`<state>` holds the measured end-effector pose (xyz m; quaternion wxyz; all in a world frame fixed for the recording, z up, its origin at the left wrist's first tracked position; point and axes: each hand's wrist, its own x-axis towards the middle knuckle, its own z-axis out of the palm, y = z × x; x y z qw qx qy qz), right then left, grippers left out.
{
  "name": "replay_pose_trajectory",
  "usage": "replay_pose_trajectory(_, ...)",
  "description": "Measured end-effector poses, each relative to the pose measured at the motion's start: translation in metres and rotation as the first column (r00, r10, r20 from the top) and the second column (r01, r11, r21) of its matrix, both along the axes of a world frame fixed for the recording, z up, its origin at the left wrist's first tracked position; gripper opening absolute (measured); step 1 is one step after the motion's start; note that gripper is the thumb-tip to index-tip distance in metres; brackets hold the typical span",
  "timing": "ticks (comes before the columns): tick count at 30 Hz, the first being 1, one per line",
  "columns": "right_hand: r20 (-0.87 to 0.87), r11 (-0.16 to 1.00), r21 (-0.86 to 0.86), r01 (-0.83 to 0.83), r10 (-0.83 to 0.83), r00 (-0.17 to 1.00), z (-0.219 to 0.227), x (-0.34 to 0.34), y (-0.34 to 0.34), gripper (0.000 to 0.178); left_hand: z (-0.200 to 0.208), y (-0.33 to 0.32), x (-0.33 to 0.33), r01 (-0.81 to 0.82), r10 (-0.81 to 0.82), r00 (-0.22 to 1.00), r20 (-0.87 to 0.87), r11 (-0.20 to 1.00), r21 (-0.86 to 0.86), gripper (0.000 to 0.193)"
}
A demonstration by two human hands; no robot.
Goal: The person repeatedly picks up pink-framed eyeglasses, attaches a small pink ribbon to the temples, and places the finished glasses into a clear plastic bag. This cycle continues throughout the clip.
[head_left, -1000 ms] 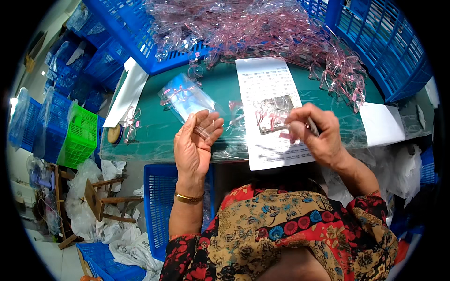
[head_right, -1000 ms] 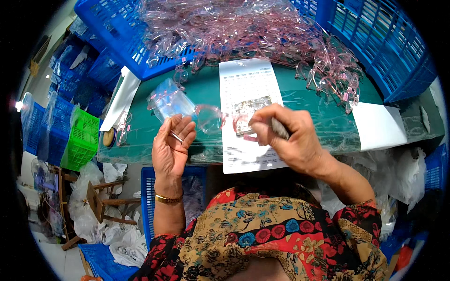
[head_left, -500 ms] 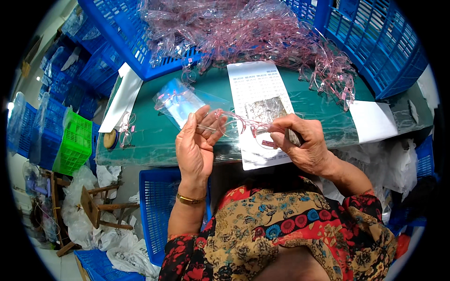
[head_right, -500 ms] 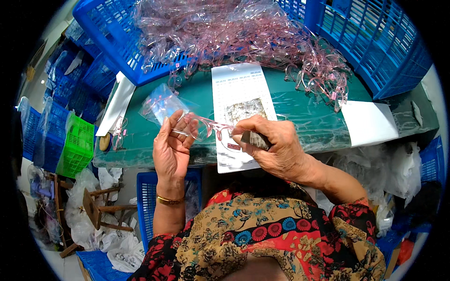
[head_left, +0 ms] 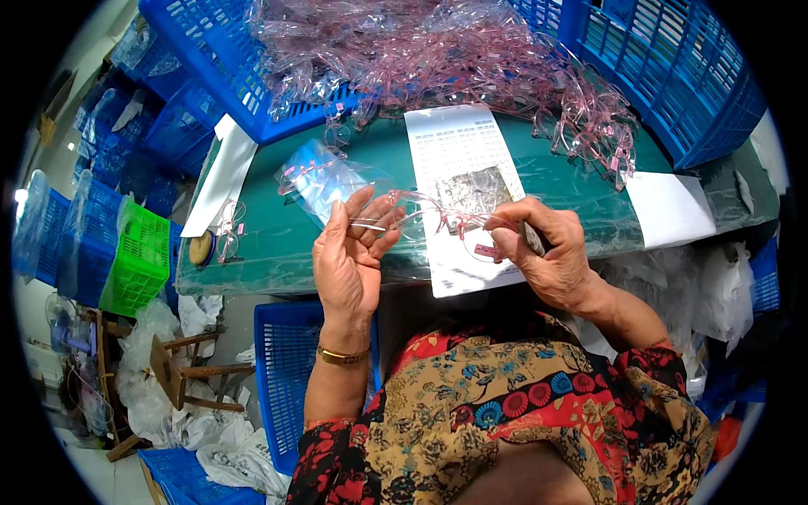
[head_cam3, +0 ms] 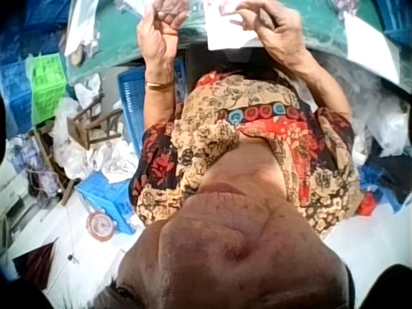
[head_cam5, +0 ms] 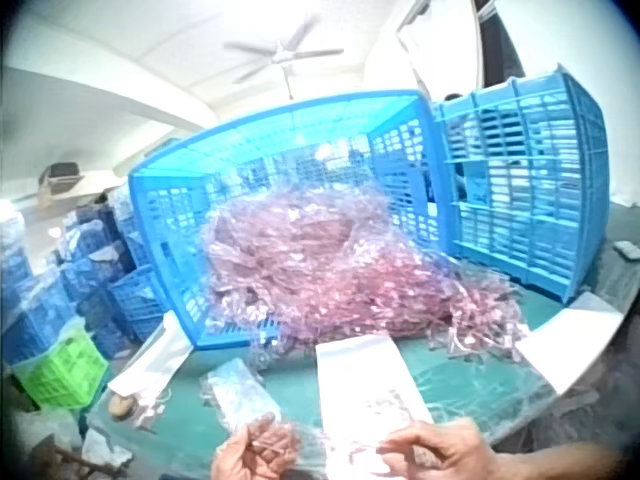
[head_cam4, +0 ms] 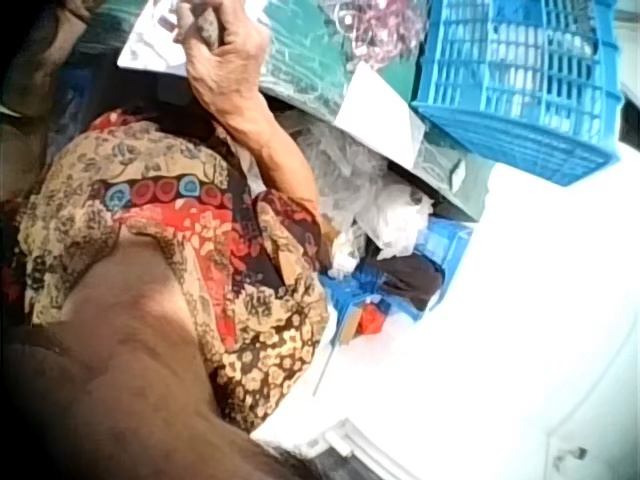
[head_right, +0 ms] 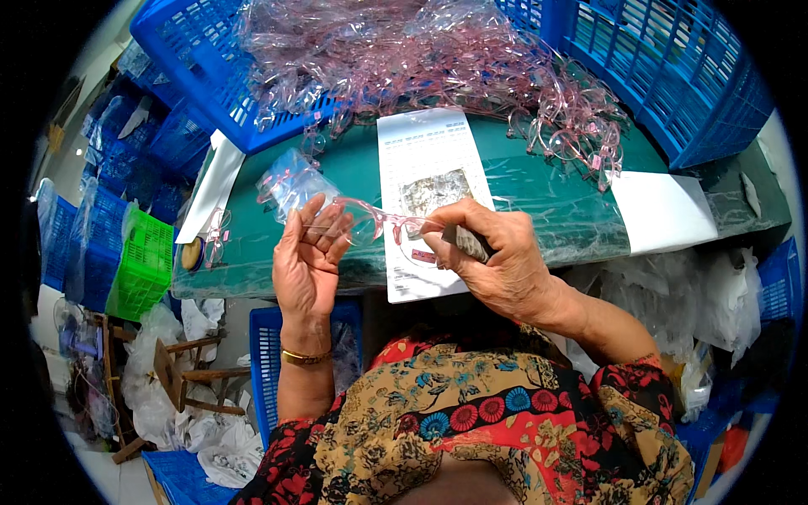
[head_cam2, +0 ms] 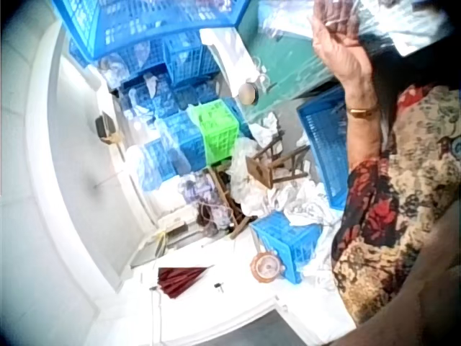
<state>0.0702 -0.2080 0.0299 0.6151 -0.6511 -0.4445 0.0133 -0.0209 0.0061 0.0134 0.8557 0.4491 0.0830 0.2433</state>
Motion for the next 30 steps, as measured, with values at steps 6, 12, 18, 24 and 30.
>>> replay_pose_trajectory(6, 0.01, 1.0, 0.009, 0.03, -0.03, 1.0, -0.003, 0.005, 0.004, 0.01, -0.001, -0.004, 0.0, 0.061, -0.06, 0.998, -0.008, 0.992, 0.114, 0.04)
replay_pose_trajectory(12, 0.043, 1.0, -0.014, 0.026, -0.025, 0.999, -0.002, 0.003, -0.001, 0.01, 0.0, 0.007, -0.002, 0.071, -0.071, 0.997, -0.004, 0.992, 0.099, 0.041)
replay_pose_trajectory(18, 0.016, 1.0, -0.003, 0.027, -0.027, 1.0, -0.004, 0.006, 0.006, 0.01, 0.003, 0.013, -0.004, 0.118, -0.112, 0.993, -0.038, 0.967, 0.225, 0.041)
replay_pose_trajectory(24, -0.071, 1.0, 0.001, -0.025, 0.025, 0.997, -0.006, 0.001, 0.008, 0.01, -0.002, 0.013, -0.007, 0.129, -0.127, 0.992, -0.023, 0.978, 0.164, 0.041)
replay_pose_trajectory(30, -0.176, 0.997, -0.026, -0.076, 0.07, 0.982, -0.001, 0.0, 0.005, 0.012, -0.004, 0.025, -0.009, 0.05, -0.05, 0.998, -0.047, 0.999, 0.007, 0.041)
